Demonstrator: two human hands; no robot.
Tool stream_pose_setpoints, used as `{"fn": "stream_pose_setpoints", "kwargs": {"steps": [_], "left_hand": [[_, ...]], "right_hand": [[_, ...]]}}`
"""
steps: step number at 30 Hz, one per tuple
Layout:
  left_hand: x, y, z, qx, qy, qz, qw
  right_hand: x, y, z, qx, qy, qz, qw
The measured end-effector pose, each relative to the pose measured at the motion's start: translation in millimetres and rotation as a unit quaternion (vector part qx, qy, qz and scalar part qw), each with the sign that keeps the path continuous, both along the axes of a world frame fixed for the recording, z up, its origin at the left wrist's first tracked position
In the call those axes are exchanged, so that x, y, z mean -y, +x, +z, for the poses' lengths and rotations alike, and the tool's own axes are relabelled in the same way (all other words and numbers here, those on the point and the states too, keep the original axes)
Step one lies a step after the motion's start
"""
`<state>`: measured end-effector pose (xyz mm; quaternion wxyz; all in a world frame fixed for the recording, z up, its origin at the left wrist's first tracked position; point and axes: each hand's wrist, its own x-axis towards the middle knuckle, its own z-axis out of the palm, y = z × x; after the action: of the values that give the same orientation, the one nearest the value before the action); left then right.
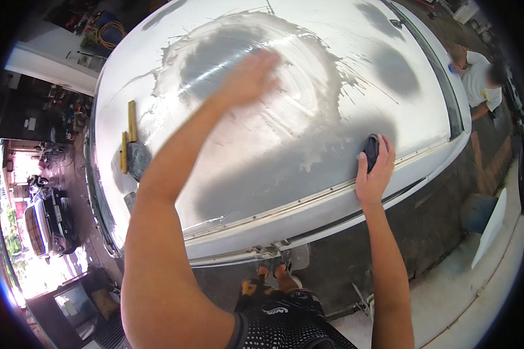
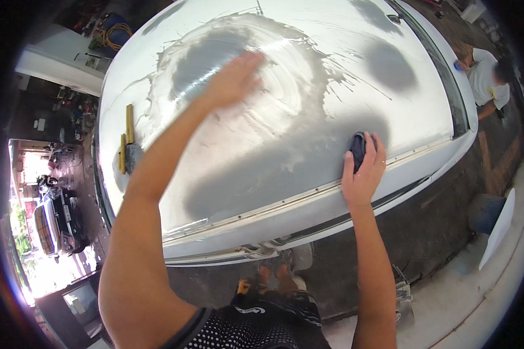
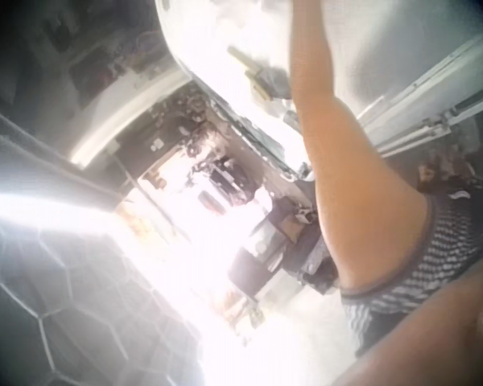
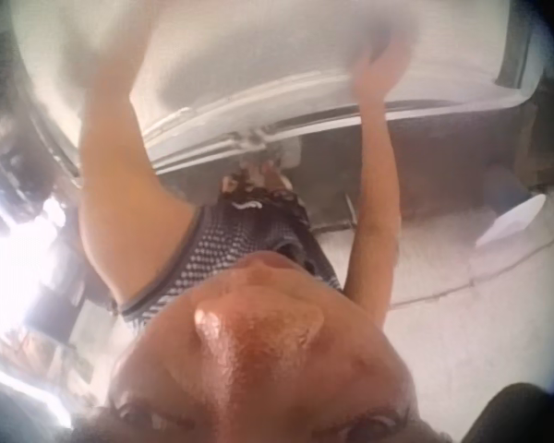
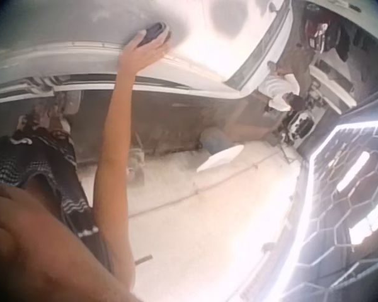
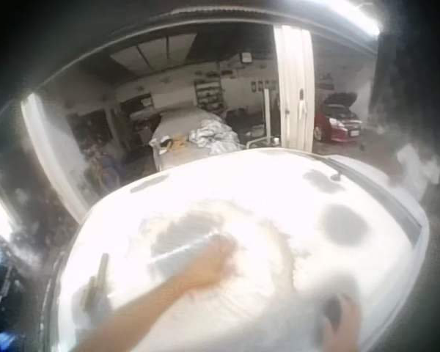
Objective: The person sands the roof of a white car using multiple sanding blocks and a cloth. They repeatedly rub the surface, switch between different sanding blocks, and wipe the area with a cloth.
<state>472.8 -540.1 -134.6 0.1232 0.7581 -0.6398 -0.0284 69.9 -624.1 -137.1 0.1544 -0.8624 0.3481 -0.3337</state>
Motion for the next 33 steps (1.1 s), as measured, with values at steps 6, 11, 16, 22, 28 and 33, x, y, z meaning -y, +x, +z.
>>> {"fn": "stream_pose_setpoints", "kwargs": {"steps": [6, 11, 16, 22, 28, 33], "left_hand": [[-14.9, 150.7, 9.3, 0.048, -0.054, 0.347, 0.935], [-7.9, -60.5, -3.7, -0.013, -0.002, 0.081, 0.997], [-166.8, 66.6, -1.1, 0.1, -0.115, 0.343, 0.927], [-186.8, -138.1, 1.9, 0.06, -0.168, 0.189, 0.966], [-246.7, -160.9, 55.6, -0.264, -0.394, 0.503, 0.722], [-336.7, -184.1, 13.9, -0.185, -0.388, 0.506, 0.748]], "right_hand": [[-14.9, 34.5, 0.8, 0.026, 0.012, 0.059, 0.998], [0.8, -5.4, -3.1, -0.009, 0.002, -0.005, 1.0], [-13.2, 31.0, 0.7, 0.017, 0.006, 0.028, 0.999], [-9.6, 12.8, -1.6, 0.026, -0.012, -0.002, 1.0], [-9.7, 17.0, -10.9, 0.053, -0.055, 0.018, 0.997], [0.5, 11.0, -20.5, 0.055, -0.074, 0.011, 0.996]]}}
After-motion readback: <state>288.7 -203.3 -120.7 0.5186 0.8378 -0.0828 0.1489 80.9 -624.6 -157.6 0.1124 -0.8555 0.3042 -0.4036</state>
